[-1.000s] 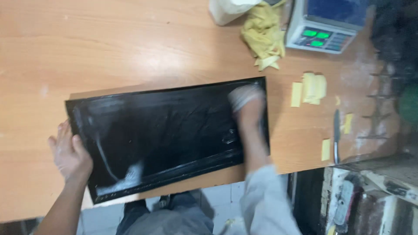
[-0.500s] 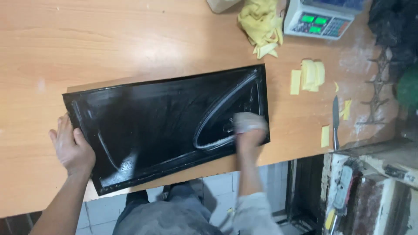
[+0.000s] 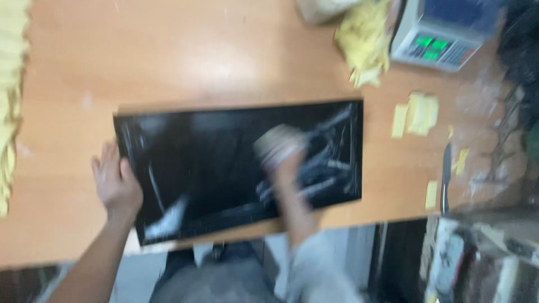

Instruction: Shaping pastry dough pieces into bow shapes and arranging them on a baking tray.

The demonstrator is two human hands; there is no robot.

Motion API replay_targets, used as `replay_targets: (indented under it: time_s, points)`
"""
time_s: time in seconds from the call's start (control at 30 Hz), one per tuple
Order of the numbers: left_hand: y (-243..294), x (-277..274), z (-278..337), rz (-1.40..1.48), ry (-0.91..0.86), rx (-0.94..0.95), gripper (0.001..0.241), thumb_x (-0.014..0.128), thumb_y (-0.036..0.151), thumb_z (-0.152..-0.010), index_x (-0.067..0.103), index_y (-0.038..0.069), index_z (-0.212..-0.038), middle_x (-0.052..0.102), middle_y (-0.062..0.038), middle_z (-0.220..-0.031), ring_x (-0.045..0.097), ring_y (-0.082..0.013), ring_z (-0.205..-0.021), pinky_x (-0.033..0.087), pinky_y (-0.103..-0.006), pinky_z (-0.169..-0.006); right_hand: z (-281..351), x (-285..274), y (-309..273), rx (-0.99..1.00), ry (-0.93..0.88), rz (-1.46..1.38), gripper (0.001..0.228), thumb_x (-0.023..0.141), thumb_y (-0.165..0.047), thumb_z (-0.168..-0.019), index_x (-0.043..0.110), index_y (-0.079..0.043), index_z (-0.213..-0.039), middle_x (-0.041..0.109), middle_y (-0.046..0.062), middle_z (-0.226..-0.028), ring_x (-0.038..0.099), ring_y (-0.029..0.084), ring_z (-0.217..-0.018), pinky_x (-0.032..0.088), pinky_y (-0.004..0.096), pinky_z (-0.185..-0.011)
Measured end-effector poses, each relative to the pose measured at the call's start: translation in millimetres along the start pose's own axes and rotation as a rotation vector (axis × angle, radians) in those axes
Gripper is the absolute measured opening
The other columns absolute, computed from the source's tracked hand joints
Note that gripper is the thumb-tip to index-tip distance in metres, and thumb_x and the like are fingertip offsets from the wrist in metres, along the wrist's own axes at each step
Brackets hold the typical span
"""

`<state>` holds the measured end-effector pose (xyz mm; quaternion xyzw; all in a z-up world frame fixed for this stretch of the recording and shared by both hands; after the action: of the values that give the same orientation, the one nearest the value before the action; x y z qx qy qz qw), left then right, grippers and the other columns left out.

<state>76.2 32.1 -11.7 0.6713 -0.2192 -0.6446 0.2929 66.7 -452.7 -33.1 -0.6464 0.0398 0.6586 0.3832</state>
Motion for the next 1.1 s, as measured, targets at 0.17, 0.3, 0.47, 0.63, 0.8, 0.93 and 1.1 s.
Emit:
replay_targets:
  time_s: [0.17, 0.3, 0.47, 0.63, 0.8, 0.93, 1.1]
  points:
    - [16, -9, -9, 0.037, -0.029, -0.032, 0.049, 0.048, 0.008, -0.106, 0.048, -0.003, -0.154, 0.051, -0.022, -0.156, 0.039, -0.037, -0.152, 0.019, -0.0569, -0.127, 126, 97, -44, -0.356, -0.72, 0.272, 0.034, 0.056, -0.028, -0.094, 0.068, -0.012, -0.122, 0.066, 0.012, -0.125, 0.062, 0.026, -0.116, 0.048, 0.043, -0.101]
    - [7, -3, -16, 0.042, 0.003, -0.028, 0.047, 0.046, 0.012, -0.108, 0.047, -0.002, -0.153, 0.05, -0.02, -0.157, 0.039, -0.0343, -0.153, 0.019, -0.0553, -0.129, -96, 19, 110, 0.103, -0.244, -0.831, 0.026, 0.047, -0.024, -0.103, 0.067, -0.009, -0.11, 0.072, 0.008, -0.106, 0.071, 0.02, -0.096, 0.058, 0.036, -0.087]
    - [11, -10, -18, 0.067, -0.029, -0.075, 0.045, 0.046, 0.011, -0.107, 0.05, -0.001, -0.15, 0.052, -0.019, -0.155, 0.04, -0.0346, -0.151, 0.019, -0.0573, -0.127, -97, -35, 18, -0.055, 0.248, -0.333, 0.007, 0.068, -0.009, -0.09, 0.067, -0.008, -0.097, 0.071, 0.007, -0.089, 0.07, 0.023, -0.075, 0.061, 0.043, -0.065]
    - [11, -11, -15, 0.067, 0.041, -0.052, 0.042, 0.05, 0.01, -0.107, 0.053, 0.0, -0.148, 0.055, -0.016, -0.154, 0.044, -0.031, -0.15, 0.022, -0.0573, -0.129, 34, 114, -108, 0.479, -0.362, -1.089, 0.022, 0.065, -0.029, -0.092, 0.073, -0.015, -0.106, 0.071, 0.015, -0.103, 0.068, 0.033, -0.093, 0.054, 0.052, -0.083]
    - [3, -8, -15, 0.068, 0.065, -0.01, 0.044, 0.05, 0.01, -0.104, 0.053, 0.0, -0.147, 0.055, -0.015, -0.153, 0.044, -0.031, -0.15, 0.023, -0.0559, -0.127, 129, 127, -319, -0.99, -0.391, 0.069, 0.019, 0.066, -0.018, -0.091, 0.075, -0.015, -0.107, 0.073, 0.01, -0.116, 0.07, 0.031, -0.113, 0.054, 0.043, -0.102]
    - [0, -6, -9, 0.093, 0.05, -0.016, 0.044, 0.05, 0.012, -0.105, 0.053, 0.0, -0.147, 0.055, -0.016, -0.152, 0.043, -0.0314, -0.148, 0.023, -0.0543, -0.125, 206, 133, -247, -0.861, -0.662, -0.144, 0.031, 0.06, -0.009, -0.091, 0.07, -0.008, -0.121, 0.068, 0.011, -0.128, 0.063, 0.028, -0.121, 0.049, 0.039, -0.106]
    - [1, -12, -22, 0.122, 0.071, -0.051, 0.045, 0.049, 0.014, -0.104, 0.054, 0.0, -0.146, 0.055, -0.015, -0.152, 0.043, -0.0298, -0.149, 0.022, -0.053, -0.126, 68, 144, -101, -0.605, -0.628, 0.185, 0.014, 0.055, -0.018, -0.095, 0.069, -0.014, -0.099, 0.07, 0.004, -0.095, 0.068, 0.019, -0.086, 0.055, 0.034, -0.076]
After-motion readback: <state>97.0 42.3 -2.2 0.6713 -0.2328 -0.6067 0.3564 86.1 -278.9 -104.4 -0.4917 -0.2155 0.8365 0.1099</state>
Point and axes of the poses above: each hand's wrist, its own z-axis away from the middle knuckle, its own x-axis out of the palm, y = z × x, the point moved 10 cm from there along -z, towards the middle knuckle
